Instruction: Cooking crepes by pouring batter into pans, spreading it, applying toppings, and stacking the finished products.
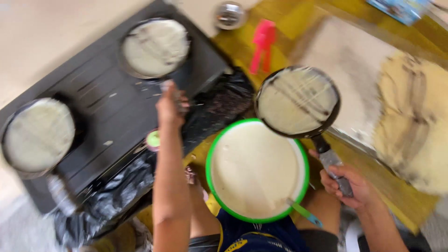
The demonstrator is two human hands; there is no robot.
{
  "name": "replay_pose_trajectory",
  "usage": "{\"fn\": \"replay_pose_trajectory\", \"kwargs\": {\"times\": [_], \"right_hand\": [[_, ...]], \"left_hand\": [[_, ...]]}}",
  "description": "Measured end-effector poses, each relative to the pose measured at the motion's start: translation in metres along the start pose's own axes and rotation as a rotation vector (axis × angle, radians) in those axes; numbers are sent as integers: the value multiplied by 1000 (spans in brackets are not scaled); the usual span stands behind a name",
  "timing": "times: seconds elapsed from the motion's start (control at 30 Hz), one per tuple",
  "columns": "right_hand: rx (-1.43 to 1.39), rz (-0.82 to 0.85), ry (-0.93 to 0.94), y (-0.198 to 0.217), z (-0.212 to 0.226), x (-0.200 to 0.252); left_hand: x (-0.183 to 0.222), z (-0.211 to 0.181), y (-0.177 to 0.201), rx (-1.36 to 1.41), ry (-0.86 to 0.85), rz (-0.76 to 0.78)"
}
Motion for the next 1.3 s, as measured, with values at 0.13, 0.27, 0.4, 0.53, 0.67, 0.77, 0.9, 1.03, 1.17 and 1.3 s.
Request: {"fn": "replay_pose_trajectory", "kwargs": {"times": [0.13,0.27,0.4,0.53,0.67,0.77,0.9,1.03,1.17,1.3], "right_hand": [[-268,-40,50,50,-24,66],[-194,-295,227,147,-18,107],[759,-1005,213,175,85,129],[1526,-1131,119,258,125,83],[2405,-1408,-123,315,115,42],[2409,-1368,-146,308,122,38],[2653,-1531,49,281,143,50],[2648,-1558,80,237,165,41],[1120,-908,474,126,115,6],[76,-361,89,-8,-59,-58]], "left_hand": [[77,-25,-19,299,51,210],[90,65,7,452,281,103],[157,217,38,-147,692,154],[222,290,48,-203,847,386],[233,307,75,-287,886,331],[231,306,92,-269,884,323],[236,307,95,-307,849,301],[272,277,25,-494,616,304],[298,228,-51,-622,128,479],[319,181,-82,-577,-211,745]]}}
Point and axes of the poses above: each hand's wrist, its own x-axis away from the middle knuckle, its own y-axis out of the back of the hand, z = x × y, the point moved 6 cm from there along -x, towards the middle knuckle, and after that the axes turned 4 degrees about y, right-handed, at the moved point
